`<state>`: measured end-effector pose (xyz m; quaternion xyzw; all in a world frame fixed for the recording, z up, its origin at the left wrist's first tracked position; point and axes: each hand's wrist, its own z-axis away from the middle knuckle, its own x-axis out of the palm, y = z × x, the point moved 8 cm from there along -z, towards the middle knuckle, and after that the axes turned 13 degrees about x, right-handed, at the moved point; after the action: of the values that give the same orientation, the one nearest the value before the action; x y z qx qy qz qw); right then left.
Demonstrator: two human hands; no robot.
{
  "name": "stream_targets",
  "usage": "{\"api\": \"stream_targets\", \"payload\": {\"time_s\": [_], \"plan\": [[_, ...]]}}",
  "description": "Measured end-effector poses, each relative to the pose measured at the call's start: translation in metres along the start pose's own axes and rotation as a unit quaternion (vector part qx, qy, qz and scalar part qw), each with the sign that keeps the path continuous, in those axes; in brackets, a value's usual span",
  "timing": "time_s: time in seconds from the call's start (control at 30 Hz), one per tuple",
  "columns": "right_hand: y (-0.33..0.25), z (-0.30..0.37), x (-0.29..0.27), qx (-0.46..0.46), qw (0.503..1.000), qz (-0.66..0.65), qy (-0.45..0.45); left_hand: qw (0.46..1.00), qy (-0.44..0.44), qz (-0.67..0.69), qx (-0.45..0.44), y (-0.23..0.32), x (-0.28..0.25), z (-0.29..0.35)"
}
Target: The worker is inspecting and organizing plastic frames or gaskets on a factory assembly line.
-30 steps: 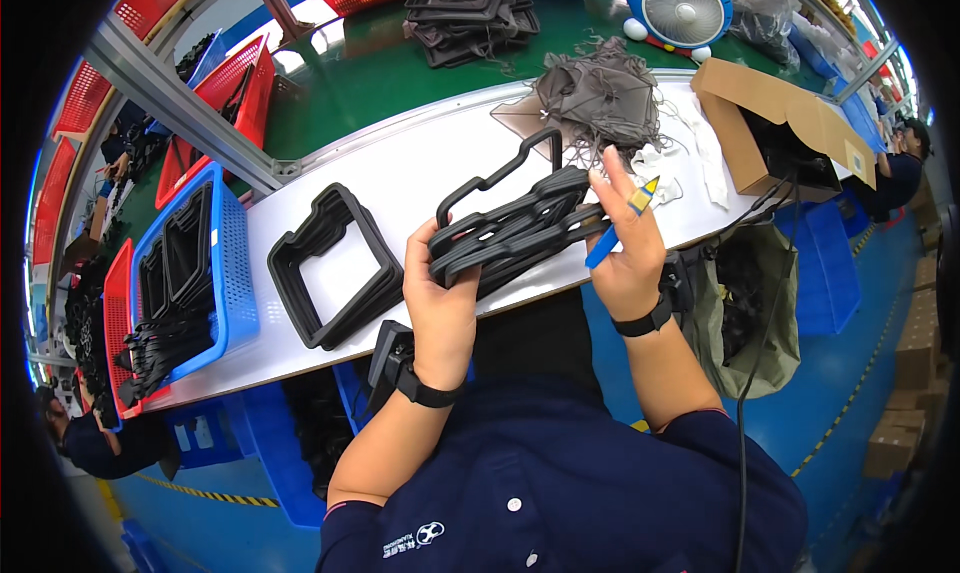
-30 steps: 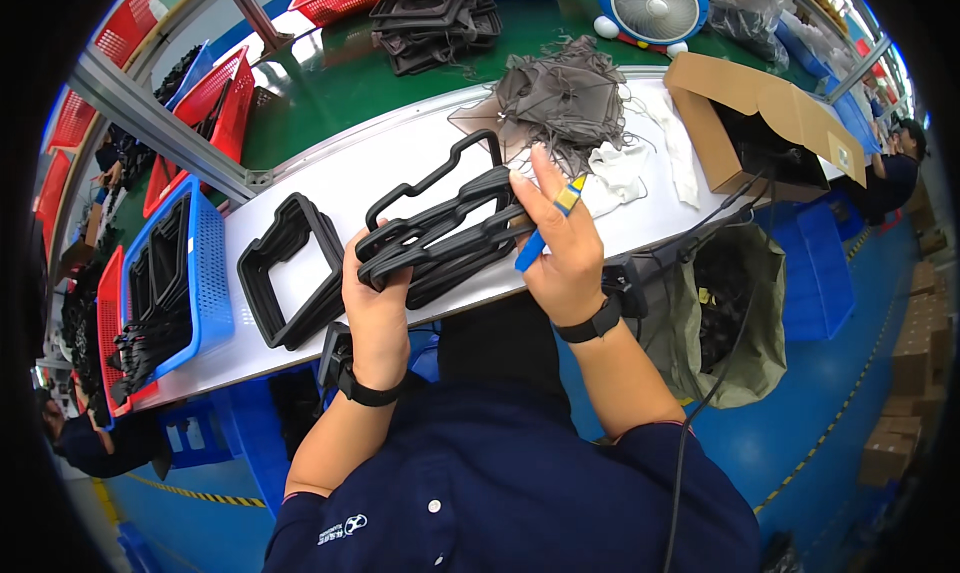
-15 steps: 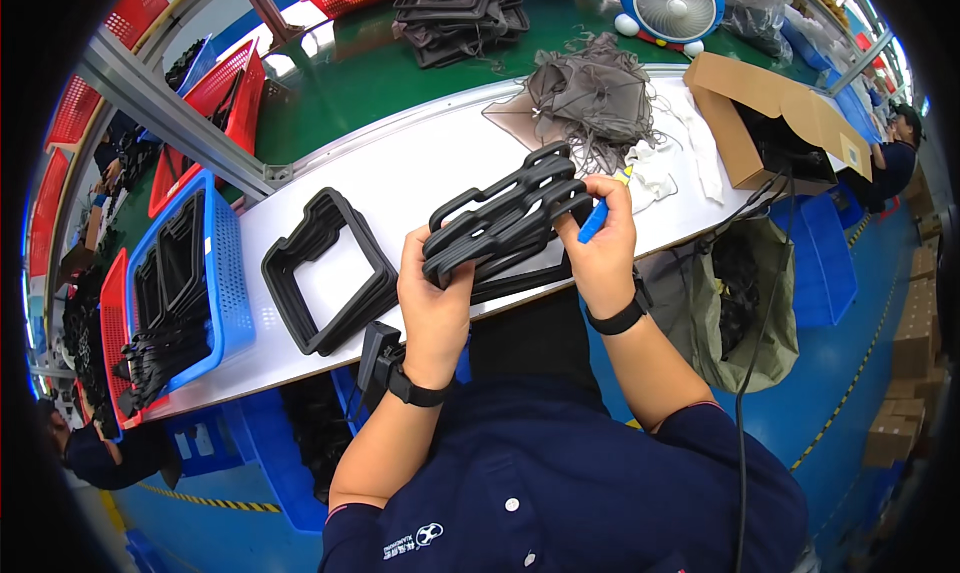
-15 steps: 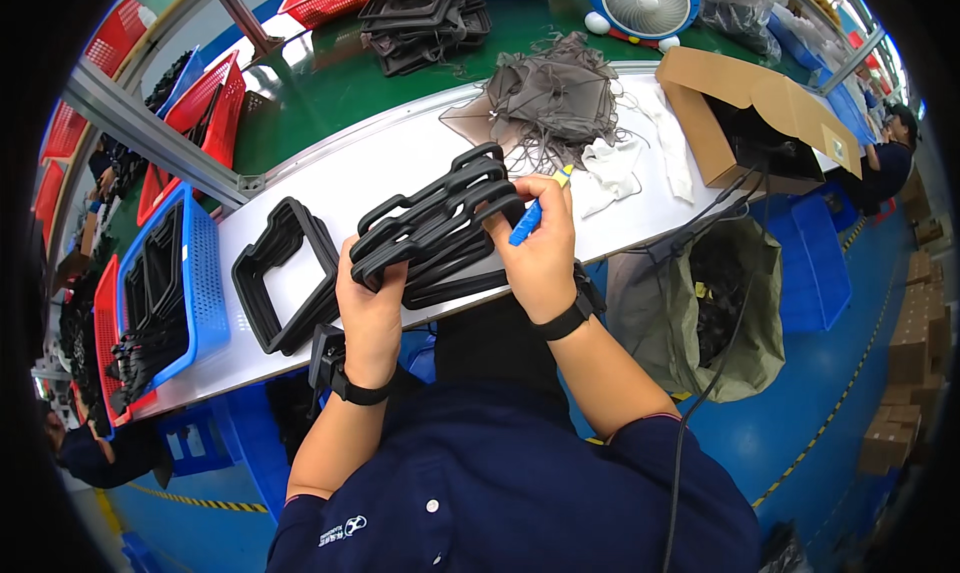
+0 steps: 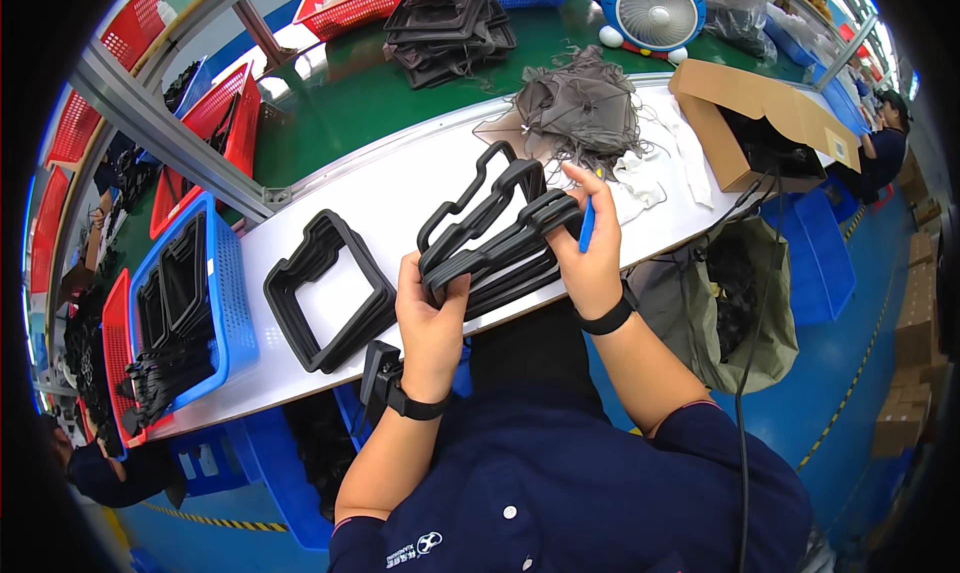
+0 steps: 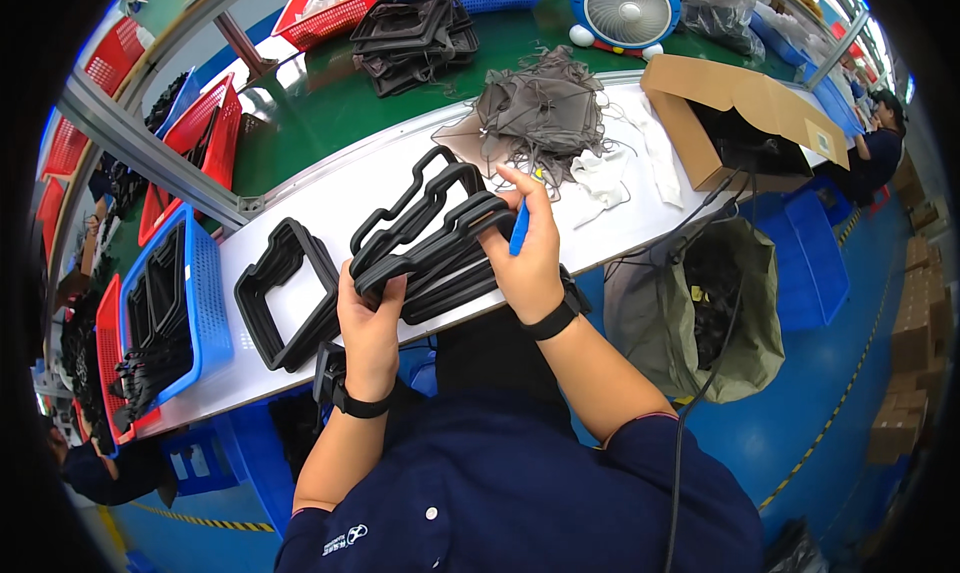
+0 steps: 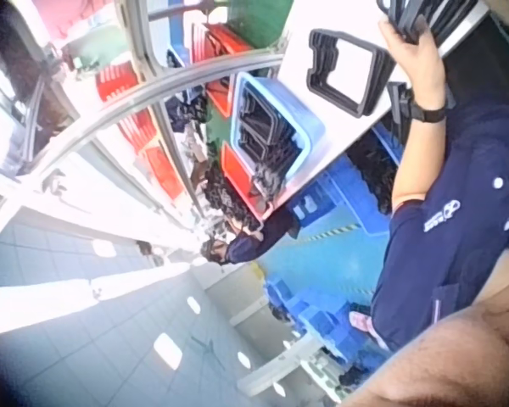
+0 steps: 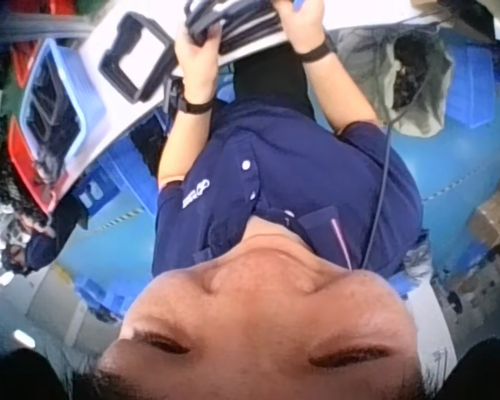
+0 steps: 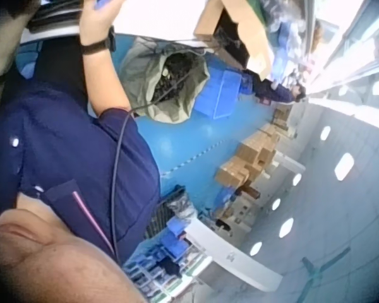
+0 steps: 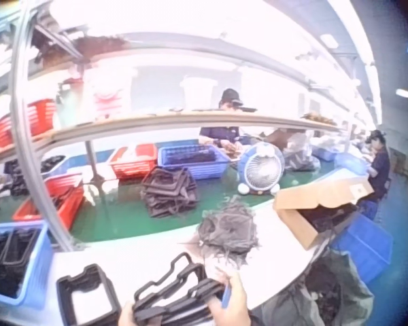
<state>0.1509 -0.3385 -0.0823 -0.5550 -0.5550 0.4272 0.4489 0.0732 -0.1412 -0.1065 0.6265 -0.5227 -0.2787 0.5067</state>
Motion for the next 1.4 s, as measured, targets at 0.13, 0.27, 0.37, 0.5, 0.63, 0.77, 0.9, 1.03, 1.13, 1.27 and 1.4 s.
{"api": "stream_targets", "payload": {"time_s": [0.13,0.27,0.37,0.5,0.63,0.77,0.9,1.03,1.13,1.27,1.4], "plan": [[0.002,-0.008,-0.001,0.006,1.0,0.004,0.011,1.0,-0.018,0.002,0.013,0.001,0.003,0.001],[-0.014,-0.005,-0.004,-0.088,0.99,0.094,0.063,0.999,-0.027,0.017,-0.005,-0.003,0.002,0.004],[-0.009,-0.003,-0.007,-0.079,0.991,0.089,0.055,0.998,-0.047,0.043,-0.005,0.002,0.007,0.005],[-0.011,0.001,-0.005,-0.067,0.996,0.06,0.027,0.995,-0.058,0.074,-0.019,0.001,0.008,0.007],[-0.009,0.002,-0.004,-0.057,0.998,-0.001,-0.008,0.991,-0.058,0.101,0.06,0.007,0.006,0.005],[-0.011,-0.002,-0.007,-0.031,0.999,-0.005,-0.031,0.985,-0.092,0.14,0.032,-0.001,0.003,0.004],[-0.019,-0.004,-0.008,-0.07,0.994,0.076,-0.019,0.996,-0.058,0.06,0.02,0.01,0.003,0.0],[-0.028,-0.012,-0.001,-0.095,0.995,0.026,-0.016,0.995,-0.068,0.07,0.011,-0.002,-0.005,-0.002],[-0.02,-0.021,0.01,-0.049,0.996,-0.067,-0.03,0.99,-0.074,0.121,0.009,0.006,0.005,-0.005],[-0.012,-0.033,0.019,-0.006,0.985,-0.134,-0.107,0.989,-0.065,0.133,-0.027,0.003,0.0,-0.005],[-0.025,-0.042,0.014,-0.029,0.98,-0.108,-0.167,0.988,-0.044,0.147,-0.018,0.001,-0.004,-0.007]]}}
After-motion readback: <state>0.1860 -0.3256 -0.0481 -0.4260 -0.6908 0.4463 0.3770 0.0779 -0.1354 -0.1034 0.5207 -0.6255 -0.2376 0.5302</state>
